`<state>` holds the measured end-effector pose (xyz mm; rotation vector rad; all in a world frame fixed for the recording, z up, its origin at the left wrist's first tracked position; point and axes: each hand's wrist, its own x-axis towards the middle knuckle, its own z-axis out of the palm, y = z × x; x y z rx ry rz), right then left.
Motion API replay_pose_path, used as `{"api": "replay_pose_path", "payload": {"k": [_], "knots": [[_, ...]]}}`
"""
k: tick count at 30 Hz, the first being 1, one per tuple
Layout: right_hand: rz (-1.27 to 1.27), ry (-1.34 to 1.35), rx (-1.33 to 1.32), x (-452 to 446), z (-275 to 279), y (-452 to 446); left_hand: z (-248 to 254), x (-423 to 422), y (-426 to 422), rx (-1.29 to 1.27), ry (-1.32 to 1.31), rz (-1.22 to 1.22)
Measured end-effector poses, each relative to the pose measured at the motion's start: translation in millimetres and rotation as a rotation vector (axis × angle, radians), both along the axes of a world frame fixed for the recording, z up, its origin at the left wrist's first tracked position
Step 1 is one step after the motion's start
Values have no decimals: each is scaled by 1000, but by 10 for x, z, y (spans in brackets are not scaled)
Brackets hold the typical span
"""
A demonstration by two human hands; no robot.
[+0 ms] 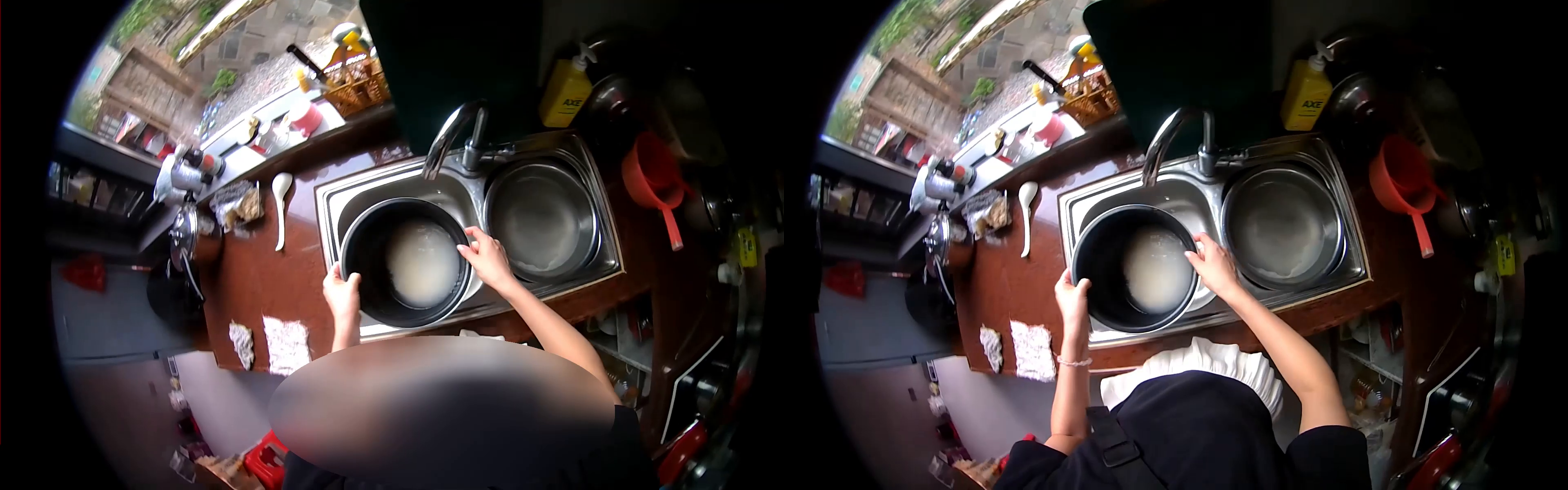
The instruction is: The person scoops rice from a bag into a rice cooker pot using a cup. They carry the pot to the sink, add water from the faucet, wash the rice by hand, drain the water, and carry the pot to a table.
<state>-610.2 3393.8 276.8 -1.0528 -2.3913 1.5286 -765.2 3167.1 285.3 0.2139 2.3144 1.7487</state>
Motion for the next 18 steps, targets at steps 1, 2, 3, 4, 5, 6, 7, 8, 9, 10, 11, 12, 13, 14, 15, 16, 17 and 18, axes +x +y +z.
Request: {"api": "replay_pose_path", "payload": {"k": [1,2,3,4,5,6,7,8,9,10,11,12,13,14,15,16,17,18], "knots": [[23,57,-17,-31,41,-88,40,13,-156,41,-84,12],[47,113,-32,-69,73,-175,74,32,-309,86,-167,27],[26,154,-95,-121,157,-274,-46,27,-509,124,-222,57],[45,158,-111,-153,96,-327,-65,61,-642,89,-215,78],[67,162,-128,-195,-9,-388,-68,122,-741,52,-199,88],[90,168,-145,-234,-71,-453,-64,187,-825,14,-182,100],[131,102,-165,-240,8,-503,-67,273,-870,-11,-129,152],[148,122,-141,-226,-129,-566,-22,363,-917,-80,-94,182],[179,99,-143,-205,-135,-628,-41,423,-994,-92,-75,202],[207,76,-143,-185,-142,-675,-54,472,-1057,-104,-57,220],[238,86,-188,-163,-210,-784,-56,554,-1191,-71,-108,260],[249,71,-176,-162,-128,-848,-49,578,-1247,-55,-122,275],[264,63,-183,-176,-70,-894,-47,607,-1308,-40,-135,287],[278,56,-189,-197,-25,-933,-59,631,-1365,-24,-146,298],[274,61,-223,-207,5,-975,-94,657,-1413,-10,-119,313],[280,65,-217,-217,32,-1000,-107,677,-1447,-32,-109,318],[289,46,-217,-231,63,-1017,-103,693,-1467,-53,-99,321],[298,28,-215,-256,100,-1025,-102,706,-1485,-73,-89,323]]}}
